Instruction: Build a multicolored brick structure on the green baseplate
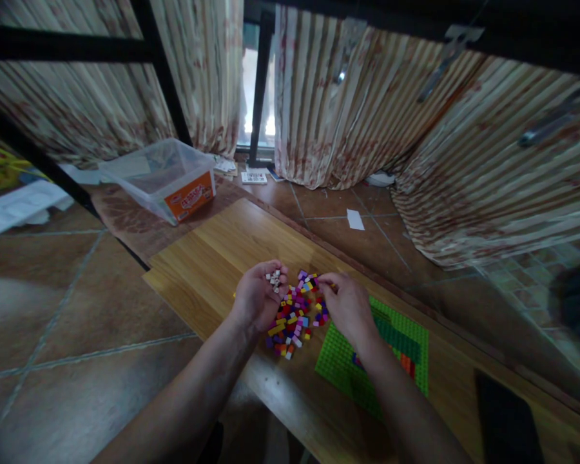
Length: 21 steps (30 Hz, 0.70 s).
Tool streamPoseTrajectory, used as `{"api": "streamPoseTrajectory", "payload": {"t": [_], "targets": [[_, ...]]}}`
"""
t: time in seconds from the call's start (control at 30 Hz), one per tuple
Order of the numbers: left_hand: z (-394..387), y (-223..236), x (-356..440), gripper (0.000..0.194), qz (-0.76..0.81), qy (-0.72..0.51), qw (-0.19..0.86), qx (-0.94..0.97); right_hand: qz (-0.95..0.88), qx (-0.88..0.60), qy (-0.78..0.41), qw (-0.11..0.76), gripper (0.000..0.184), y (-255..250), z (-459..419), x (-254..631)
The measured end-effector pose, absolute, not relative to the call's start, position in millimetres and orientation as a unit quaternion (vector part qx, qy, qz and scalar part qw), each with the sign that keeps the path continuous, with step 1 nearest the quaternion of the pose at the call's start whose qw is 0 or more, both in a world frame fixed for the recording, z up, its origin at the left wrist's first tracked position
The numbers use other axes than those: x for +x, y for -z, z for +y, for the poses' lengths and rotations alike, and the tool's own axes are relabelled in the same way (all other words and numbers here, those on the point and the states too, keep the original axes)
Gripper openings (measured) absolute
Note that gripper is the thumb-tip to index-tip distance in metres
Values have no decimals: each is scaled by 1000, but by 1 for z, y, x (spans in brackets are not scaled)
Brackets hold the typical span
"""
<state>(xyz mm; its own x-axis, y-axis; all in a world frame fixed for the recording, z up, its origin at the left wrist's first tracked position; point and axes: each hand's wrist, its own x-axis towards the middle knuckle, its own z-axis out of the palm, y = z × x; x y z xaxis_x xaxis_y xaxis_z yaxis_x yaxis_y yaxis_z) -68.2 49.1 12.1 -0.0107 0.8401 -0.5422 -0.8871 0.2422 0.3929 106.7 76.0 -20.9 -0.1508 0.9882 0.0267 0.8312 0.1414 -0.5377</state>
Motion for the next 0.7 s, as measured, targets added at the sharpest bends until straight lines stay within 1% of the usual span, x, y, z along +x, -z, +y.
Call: {"api": "streamPoseTrajectory", "payload": {"t": [0.07,0.13,0.3,0.5,0.6,0.7], "targets": [[49,-12,-67,10,364,-600,712,-24,-765,-599,-169,166,22,18,84,99],[49,-11,-67,12,370,-587,720,-19,-789,-577,-159,135,23,19,90,94],[50,-12,-68,17,370,-575,730,-13,-802,-583,-112,69,17,17,95,90],[50,-13,-75,13,369,-577,728,-14,-819,-569,-70,-15,17,1,105,79],[50,-13,-80,10,371,-586,720,-20,-813,-576,-76,-37,14,-3,113,70],[51,-12,-84,10,383,-590,711,-22,-809,-581,-86,-38,10,-4,117,67]]}}
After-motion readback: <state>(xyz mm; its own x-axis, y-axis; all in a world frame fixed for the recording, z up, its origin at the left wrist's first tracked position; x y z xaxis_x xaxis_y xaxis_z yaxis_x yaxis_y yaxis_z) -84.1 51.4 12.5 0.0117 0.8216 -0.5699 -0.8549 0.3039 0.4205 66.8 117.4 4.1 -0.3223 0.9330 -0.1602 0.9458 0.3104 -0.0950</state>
